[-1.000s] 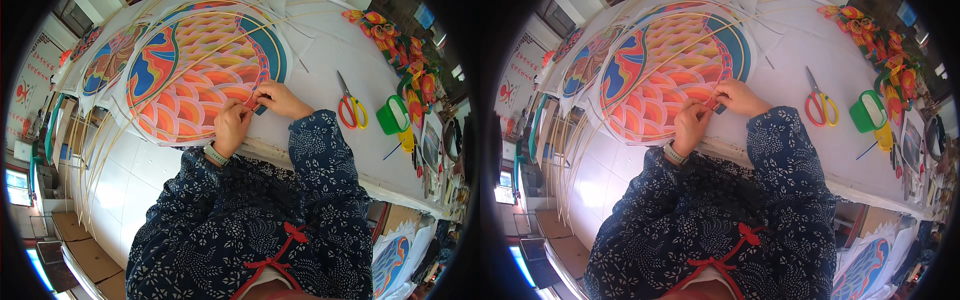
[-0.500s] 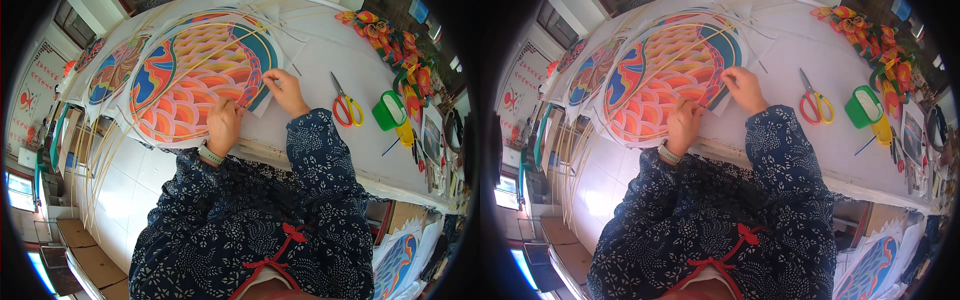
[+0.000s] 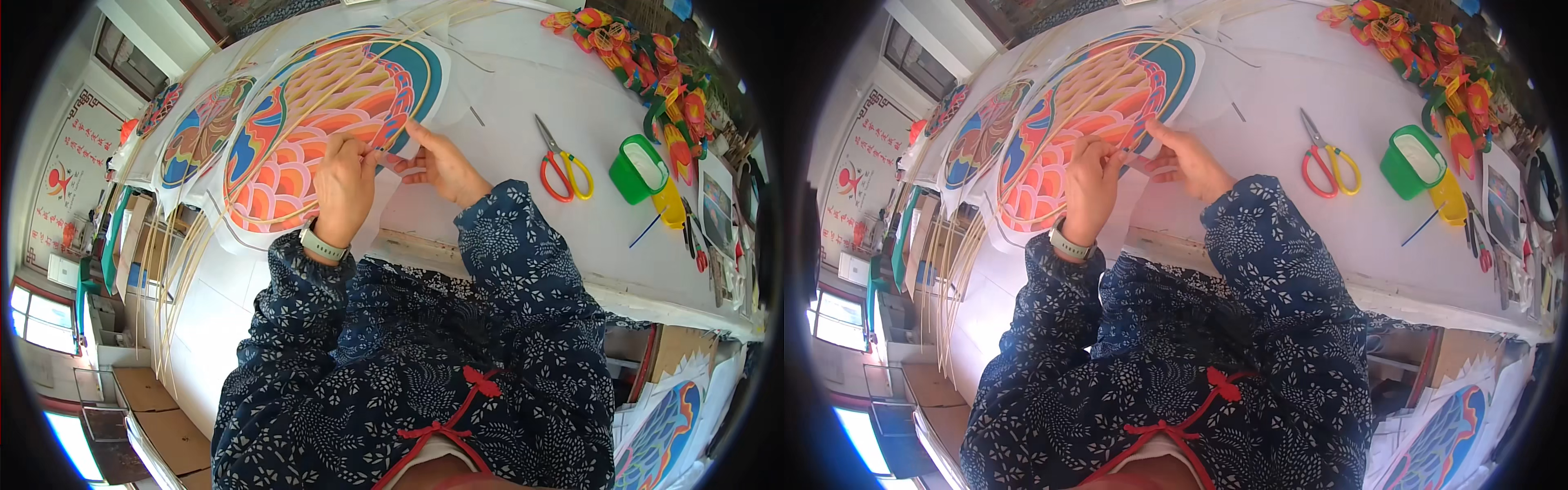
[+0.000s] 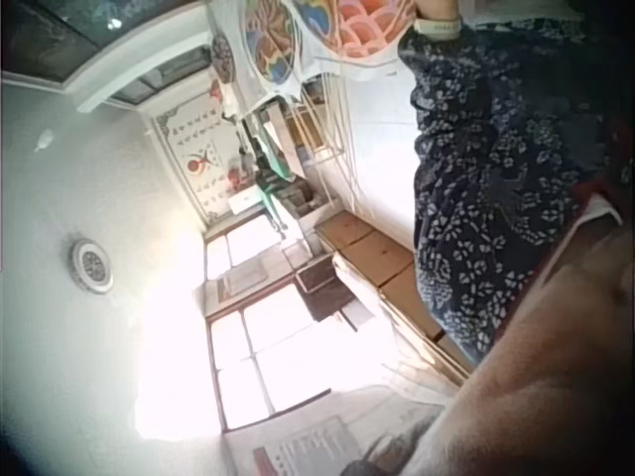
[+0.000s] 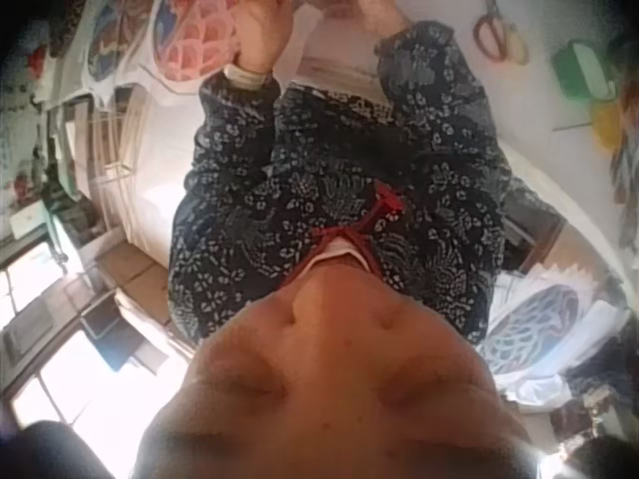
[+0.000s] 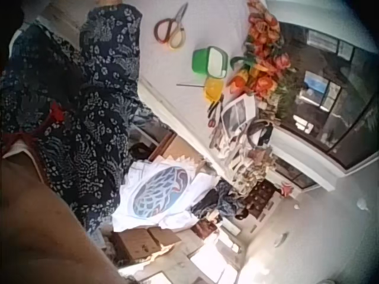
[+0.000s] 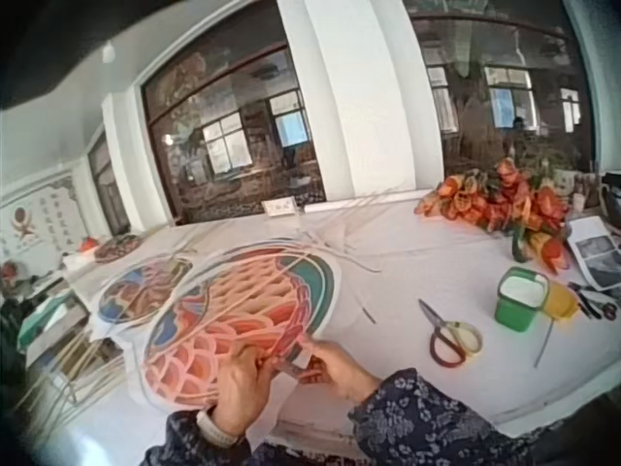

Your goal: Making traditional kites by painting designs and attaching bamboo frames.

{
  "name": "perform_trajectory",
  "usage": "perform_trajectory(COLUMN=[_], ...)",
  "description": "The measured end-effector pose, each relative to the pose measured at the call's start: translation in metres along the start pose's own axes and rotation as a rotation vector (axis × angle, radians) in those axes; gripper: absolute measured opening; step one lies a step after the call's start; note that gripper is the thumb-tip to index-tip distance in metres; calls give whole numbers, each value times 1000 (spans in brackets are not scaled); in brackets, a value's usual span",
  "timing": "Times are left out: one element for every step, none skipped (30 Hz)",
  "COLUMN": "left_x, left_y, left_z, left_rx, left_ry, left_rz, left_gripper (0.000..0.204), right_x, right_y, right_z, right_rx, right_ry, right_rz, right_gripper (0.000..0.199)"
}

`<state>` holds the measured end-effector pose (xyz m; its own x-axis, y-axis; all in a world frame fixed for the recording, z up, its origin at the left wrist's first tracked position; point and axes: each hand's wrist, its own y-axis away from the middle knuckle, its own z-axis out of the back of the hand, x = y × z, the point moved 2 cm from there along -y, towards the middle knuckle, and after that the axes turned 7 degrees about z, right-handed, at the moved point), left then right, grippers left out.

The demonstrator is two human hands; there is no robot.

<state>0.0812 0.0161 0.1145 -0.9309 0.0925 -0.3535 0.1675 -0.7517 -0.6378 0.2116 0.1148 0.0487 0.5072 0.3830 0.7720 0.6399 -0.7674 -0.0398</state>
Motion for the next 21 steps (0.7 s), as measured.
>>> perform_trajectory(left_x=[0,1,2,2,3,3,4,3,3,3,2,1,0,-1,-1,-1,-1,-1,0,2,6], left_y=[0,0,0,0,0,0,0,0,0,-1,-1,0,-1,0,0,0,-1,-1,-2,-1,1], left_z=[-1,-2,-2,-3,-4,-4,-4,-3,-4,-4,-5,-5,-6,-6,-6,-7,-7,-8,-5,-5,-7], left_rx=[3,7,11,13,16,18,20,22,13,4,-6,-4,3,8,13,13,10,5,-1,-7,26], left_ry=[-2,-4,-6,-4,-3,-2,-1,-2,-12,-22,-32,-31,-27,-26,-24,-23,-25,-28,-34,-37,-34], left_rz=[-16,-31,-47,-48,-40,-32,-23,-24,-31,-37,-43,-45,-44,-40,-36,-36,-33,-29,-21,-15,-16], left_gripper=[15,15,15,15,15,15,14,14,13,11,10,10,10,10,10,10,10,9,9,9,12], right_x=[-1,-2,-1,2,5,6,6,7,6,4,1,-3,-4,-5,-6,-6,-5,-4,-1,2,3], right_y=[0,1,3,6,7,7,8,9,9,8,5,2,0,0,0,0,-1,-1,0,0,-1], right_z=[-6,-11,-16,-19,-21,-22,-24,-25,-24,-21,-16,-11,-7,-7,-6,-6,-5,-4,-7,-12,-16], right_rx=[32,27,30,35,39,37,46,55,61,58,72,86,100,100,111,122,134,135,122,112,104], right_ry=[-36,-41,-35,-24,-14,-15,-22,-28,-35,-37,-15,9,32,32,23,14,6,9,-29,-66,-102], right_rz=[-16,-17,45,109,173,173,183,193,204,205,214,223,233,232,226,221,216,216,182,147,111], right_gripper=[29,29,27,26,25,25,25,24,25,25,24,24,23,23,23,23,23,23,22,22,21])
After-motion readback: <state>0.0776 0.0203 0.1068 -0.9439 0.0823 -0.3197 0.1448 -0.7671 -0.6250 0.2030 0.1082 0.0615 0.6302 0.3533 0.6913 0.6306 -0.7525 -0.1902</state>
